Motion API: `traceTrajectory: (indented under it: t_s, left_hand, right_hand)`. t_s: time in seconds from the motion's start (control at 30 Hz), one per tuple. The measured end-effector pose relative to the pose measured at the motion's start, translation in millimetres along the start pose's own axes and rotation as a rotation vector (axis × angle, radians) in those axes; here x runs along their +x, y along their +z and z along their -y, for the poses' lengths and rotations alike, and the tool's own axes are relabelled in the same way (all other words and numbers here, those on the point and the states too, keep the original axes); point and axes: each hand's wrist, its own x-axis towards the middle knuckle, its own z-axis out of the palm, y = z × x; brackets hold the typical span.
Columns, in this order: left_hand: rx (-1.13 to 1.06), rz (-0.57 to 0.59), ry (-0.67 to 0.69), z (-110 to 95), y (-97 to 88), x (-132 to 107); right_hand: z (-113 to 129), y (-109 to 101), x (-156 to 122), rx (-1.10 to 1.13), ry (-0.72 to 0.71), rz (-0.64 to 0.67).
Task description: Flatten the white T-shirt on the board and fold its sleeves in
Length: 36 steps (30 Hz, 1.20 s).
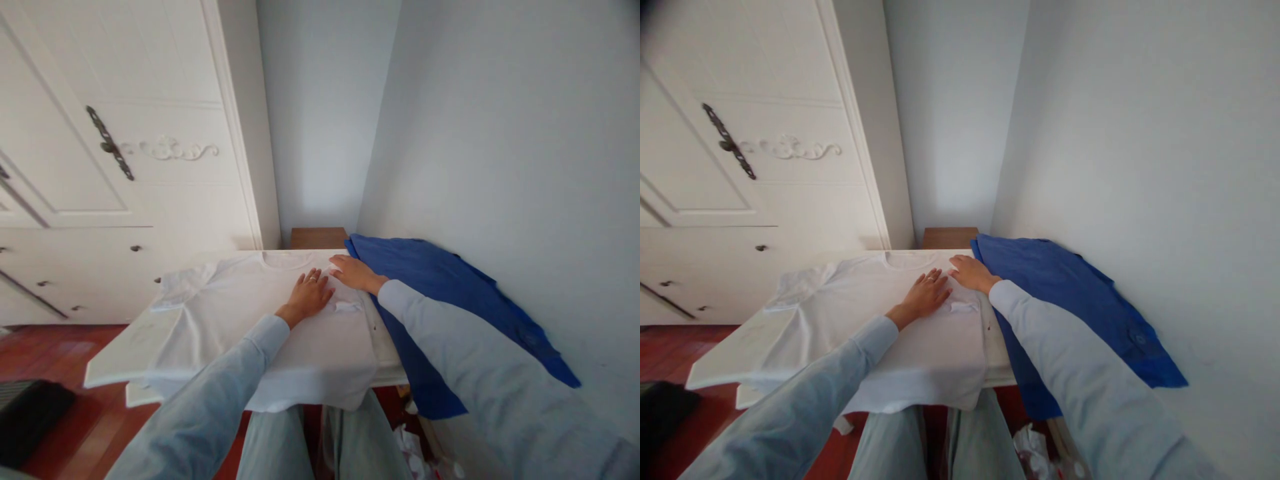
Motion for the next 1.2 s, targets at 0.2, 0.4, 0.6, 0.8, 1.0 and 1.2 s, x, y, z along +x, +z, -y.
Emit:
traceTrajectory:
  t_s: [0.2,0.4,0.6,0.8,1.0,1.2]
  left_hand:
    - [0.005,0.022,-0.065,0,7.7,-8]
    - [-0.023,-0.073,-0.175,5,3.8,-9]
    - [0.019,-0.202,-0.383,92,-42.9,-39]
    - [0.074,-0.197,-0.932,212,-106.8,-121]
    - [0.011,-0.138,-1.176,266,-111.4,-157]
    - [-0.001,-0.257,-1.128,278,-102.5,-152]
  right_hand:
    - [-11,33,21,-0.045,0.141,0.029]
    - [-14,36,23,-0.016,0.177,0.004]
    - [34,34,25,0.09,-0.096,-0.049]
    - [120,43,45,0.291,-0.48,-0.117]
    - [217,61,101,0.295,-0.664,-0.041]
    - [267,85,151,0.262,-0.651,0.01]
